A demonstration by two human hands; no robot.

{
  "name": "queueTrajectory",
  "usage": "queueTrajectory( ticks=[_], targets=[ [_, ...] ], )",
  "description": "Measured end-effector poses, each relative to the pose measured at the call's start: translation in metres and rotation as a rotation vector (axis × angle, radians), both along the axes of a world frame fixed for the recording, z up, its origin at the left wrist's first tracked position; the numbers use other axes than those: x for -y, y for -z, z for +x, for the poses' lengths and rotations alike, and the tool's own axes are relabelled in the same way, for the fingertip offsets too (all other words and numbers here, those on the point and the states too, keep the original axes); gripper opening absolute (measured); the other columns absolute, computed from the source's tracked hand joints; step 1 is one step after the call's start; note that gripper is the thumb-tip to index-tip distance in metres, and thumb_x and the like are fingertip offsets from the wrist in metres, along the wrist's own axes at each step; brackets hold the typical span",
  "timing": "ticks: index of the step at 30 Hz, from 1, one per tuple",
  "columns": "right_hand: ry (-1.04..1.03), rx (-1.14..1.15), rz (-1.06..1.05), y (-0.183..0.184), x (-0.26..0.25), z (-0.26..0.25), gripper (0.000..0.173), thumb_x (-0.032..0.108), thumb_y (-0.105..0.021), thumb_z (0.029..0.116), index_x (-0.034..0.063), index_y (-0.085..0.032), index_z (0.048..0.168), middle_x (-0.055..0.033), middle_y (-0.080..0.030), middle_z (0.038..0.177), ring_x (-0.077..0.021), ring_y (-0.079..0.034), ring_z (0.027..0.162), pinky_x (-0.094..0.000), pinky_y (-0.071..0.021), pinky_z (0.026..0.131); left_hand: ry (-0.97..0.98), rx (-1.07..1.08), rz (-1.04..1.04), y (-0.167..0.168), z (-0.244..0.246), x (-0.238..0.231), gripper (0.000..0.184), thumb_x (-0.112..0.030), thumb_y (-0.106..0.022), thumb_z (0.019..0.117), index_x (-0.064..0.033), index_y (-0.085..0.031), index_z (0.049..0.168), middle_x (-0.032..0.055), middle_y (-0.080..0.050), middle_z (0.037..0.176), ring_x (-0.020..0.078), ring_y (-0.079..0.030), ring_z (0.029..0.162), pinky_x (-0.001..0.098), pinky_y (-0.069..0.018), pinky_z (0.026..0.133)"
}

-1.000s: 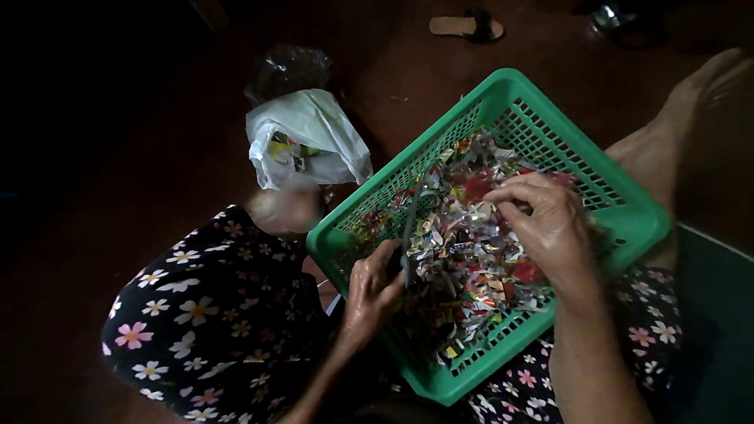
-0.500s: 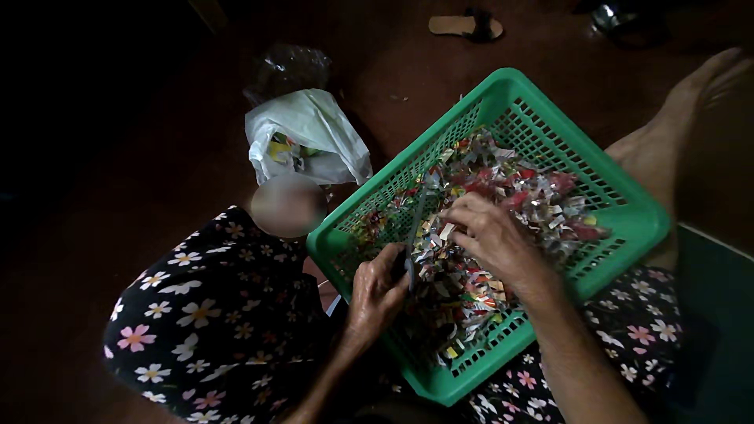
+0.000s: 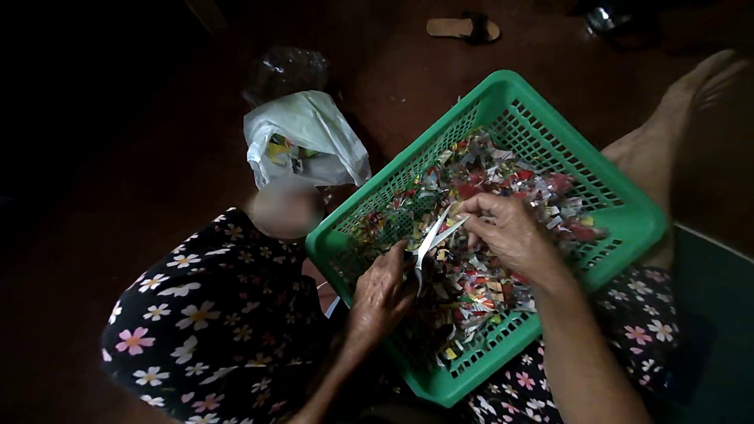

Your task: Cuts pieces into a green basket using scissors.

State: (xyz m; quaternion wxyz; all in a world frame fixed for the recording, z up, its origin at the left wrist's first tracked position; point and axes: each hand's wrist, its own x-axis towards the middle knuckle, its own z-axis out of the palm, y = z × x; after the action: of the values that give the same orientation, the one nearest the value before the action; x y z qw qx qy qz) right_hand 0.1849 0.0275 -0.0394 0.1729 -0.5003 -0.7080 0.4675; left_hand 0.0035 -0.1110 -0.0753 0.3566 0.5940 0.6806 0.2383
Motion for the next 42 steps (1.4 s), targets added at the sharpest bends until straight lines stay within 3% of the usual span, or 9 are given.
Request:
queueTrajectory(
  ticks=[9, 13, 16, 19, 21, 26, 32, 37, 42],
  targets=[
    [0.043, -0.042, -0.101, -0.002, 0.002, 0.001, 0.003, 0.006, -0.071, 0.0951, 0.0039, -0.070, 0.097, -0.0030, -0.069, 0.078, -0.0068, -0.060, 0.055, -0.0210, -0.0525, 0.052, -0.065, -0.046, 0.100, -0.001, 0.002, -0.001, 0.031, -0.014, -0.060, 0.0952, -0.0040, -0.069, 0.123, 0.0112, -0.071, 0.079, 0.0263, -0.068, 0.066, 0.0469, -0.0555, 0.062],
    [0.051, 0.068, 0.114, -0.002, 0.000, 0.006, 0.009, 0.016, -0.072, 0.0957, 0.0082, -0.071, 0.091, -0.0018, -0.068, 0.078, -0.0085, -0.061, 0.058, -0.0263, -0.0533, 0.055, -0.101, 0.143, 0.123, 0.003, -0.006, -0.001, 0.031, -0.016, -0.059, 0.0965, -0.0017, -0.067, 0.123, 0.0072, -0.073, 0.084, 0.0160, -0.070, 0.071, 0.0363, -0.0587, 0.067],
    [0.101, 0.219, 0.492, 0.001, -0.002, 0.009, 0.023, 0.023, -0.074, 0.0949, 0.0024, -0.070, 0.085, -0.0127, -0.067, 0.088, -0.0251, -0.064, 0.073, -0.0456, -0.0522, 0.066, -0.086, 0.340, 0.114, 0.005, -0.012, 0.000, 0.037, -0.024, -0.053, 0.1017, 0.0000, -0.062, 0.129, 0.0050, -0.075, 0.096, 0.0086, -0.071, 0.082, 0.0275, -0.0592, 0.074],
    [0.042, 0.377, 0.524, 0.003, -0.005, 0.007, 0.030, 0.015, -0.074, 0.0947, -0.0023, -0.067, 0.118, -0.0243, -0.060, 0.129, -0.0401, -0.067, 0.102, -0.0561, -0.0569, 0.084, -0.057, 0.319, 0.018, 0.000, -0.011, -0.001, 0.051, -0.034, -0.049, 0.1046, -0.0013, -0.050, 0.143, 0.0072, -0.072, 0.112, 0.0103, -0.069, 0.099, 0.0318, -0.0571, 0.089],
    [-0.027, 0.489, 0.359, 0.007, 0.001, -0.002, 0.036, 0.011, -0.072, 0.0951, -0.0048, -0.064, 0.126, -0.0298, -0.059, 0.129, -0.0490, -0.064, 0.107, -0.0655, -0.0528, 0.089, -0.055, 0.299, -0.012, 0.000, -0.009, -0.001, 0.053, -0.036, -0.049, 0.1040, -0.0016, -0.050, 0.144, 0.0079, -0.072, 0.113, 0.0117, -0.069, 0.100, 0.0336, -0.0569, 0.088],
    [-0.217, 0.330, 0.106, 0.013, 0.010, -0.016, 0.012, 0.003, -0.067, 0.0959, -0.0018, -0.075, 0.103, -0.0194, -0.072, 0.103, -0.0351, -0.069, 0.100, -0.0551, -0.0539, 0.092, -0.043, 0.179, 0.064, 0.010, -0.010, 0.001, 0.045, -0.030, -0.056, 0.0994, -0.0039, -0.059, 0.135, 0.0084, -0.072, 0.096, 0.0170, -0.070, 0.083, 0.0416, -0.0582, 0.076],
    [-0.058, 0.087, 0.065, 0.004, -0.004, 0.004, 0.009, 0.009, -0.070, 0.0966, 0.0033, -0.069, 0.089, -0.0054, -0.062, 0.074, -0.0114, -0.055, 0.061, -0.0300, -0.0474, 0.058, -0.060, -0.028, 0.100, -0.004, -0.009, 0.003, 0.056, -0.021, -0.065, 0.0927, -0.0032, -0.053, 0.144, 0.0163, -0.070, 0.117, 0.0302, -0.070, 0.101, 0.0504, -0.0571, 0.082],
    [-0.094, -0.019, -0.044, 0.004, -0.001, 0.002, 0.004, 0.005, -0.069, 0.0946, 0.0050, -0.071, 0.091, -0.0024, -0.064, 0.073, -0.0067, -0.057, 0.060, -0.0241, -0.0480, 0.057, -0.036, -0.118, 0.076, -0.005, -0.003, 0.001, 0.056, -0.019, -0.063, 0.0948, 0.0010, -0.051, 0.145, 0.0185, -0.069, 0.120, 0.0344, -0.069, 0.104, 0.0512, -0.0571, 0.082],
    [-0.065, -0.036, -0.013, 0.006, -0.001, 0.002, 0.014, 0.012, -0.068, 0.0971, 0.0067, -0.067, 0.085, 0.0003, -0.059, 0.068, -0.0045, -0.052, 0.056, -0.0210, -0.0439, 0.053, -0.041, -0.145, 0.101, -0.007, -0.002, -0.001, 0.037, -0.014, -0.061, 0.0945, -0.0039, -0.066, 0.129, 0.0141, -0.073, 0.083, 0.0318, -0.071, 0.070, 0.0514, -0.0560, 0.063]
  ],
)
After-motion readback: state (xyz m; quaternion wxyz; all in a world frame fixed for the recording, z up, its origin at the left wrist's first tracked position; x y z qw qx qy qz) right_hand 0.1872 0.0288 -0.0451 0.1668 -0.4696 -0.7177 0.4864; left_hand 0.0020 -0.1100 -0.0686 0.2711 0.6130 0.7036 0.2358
